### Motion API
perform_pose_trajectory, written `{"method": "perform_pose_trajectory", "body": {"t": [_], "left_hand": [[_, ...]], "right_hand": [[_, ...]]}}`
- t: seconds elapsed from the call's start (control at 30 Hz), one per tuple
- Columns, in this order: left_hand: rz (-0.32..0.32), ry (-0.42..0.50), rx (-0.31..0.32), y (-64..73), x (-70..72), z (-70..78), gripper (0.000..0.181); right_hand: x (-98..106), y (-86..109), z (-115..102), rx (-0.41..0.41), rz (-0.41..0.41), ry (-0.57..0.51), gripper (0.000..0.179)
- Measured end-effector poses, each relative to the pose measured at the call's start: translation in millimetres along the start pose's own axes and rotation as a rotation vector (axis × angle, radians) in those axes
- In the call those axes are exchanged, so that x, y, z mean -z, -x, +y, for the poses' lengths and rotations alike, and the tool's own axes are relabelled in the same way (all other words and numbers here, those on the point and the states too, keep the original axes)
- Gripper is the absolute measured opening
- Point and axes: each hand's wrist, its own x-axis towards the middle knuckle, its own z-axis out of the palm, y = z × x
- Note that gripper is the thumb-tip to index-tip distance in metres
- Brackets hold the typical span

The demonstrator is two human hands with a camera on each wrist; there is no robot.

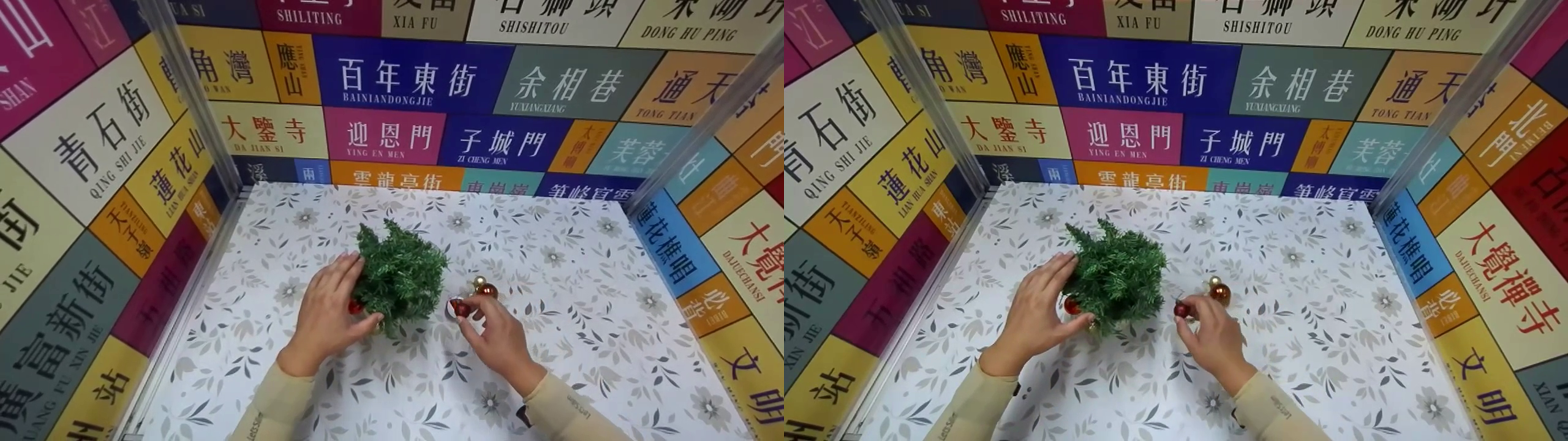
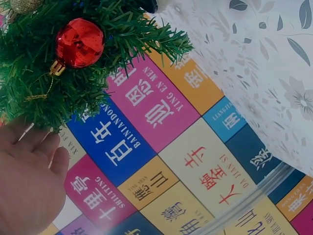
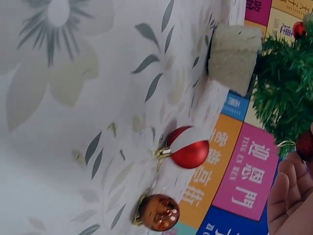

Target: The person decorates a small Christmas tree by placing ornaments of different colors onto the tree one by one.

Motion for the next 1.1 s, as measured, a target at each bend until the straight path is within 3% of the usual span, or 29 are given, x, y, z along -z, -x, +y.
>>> {"method": "perform_pose_trajectory", "body": {"t": [0.43,1.1], "left_hand": [[0.019,0.01,-0.002,-0.7,-0.9,1.6,0.1],[0.023,-0.001,-0.002,-0.6,0.7,5.2,0.102]], "right_hand": [[-11,-2.1,-33,0.169,0.036,-0.103,0.032],[-19,0.0,-52,0.233,-0.009,-0.213,0.031]]}}
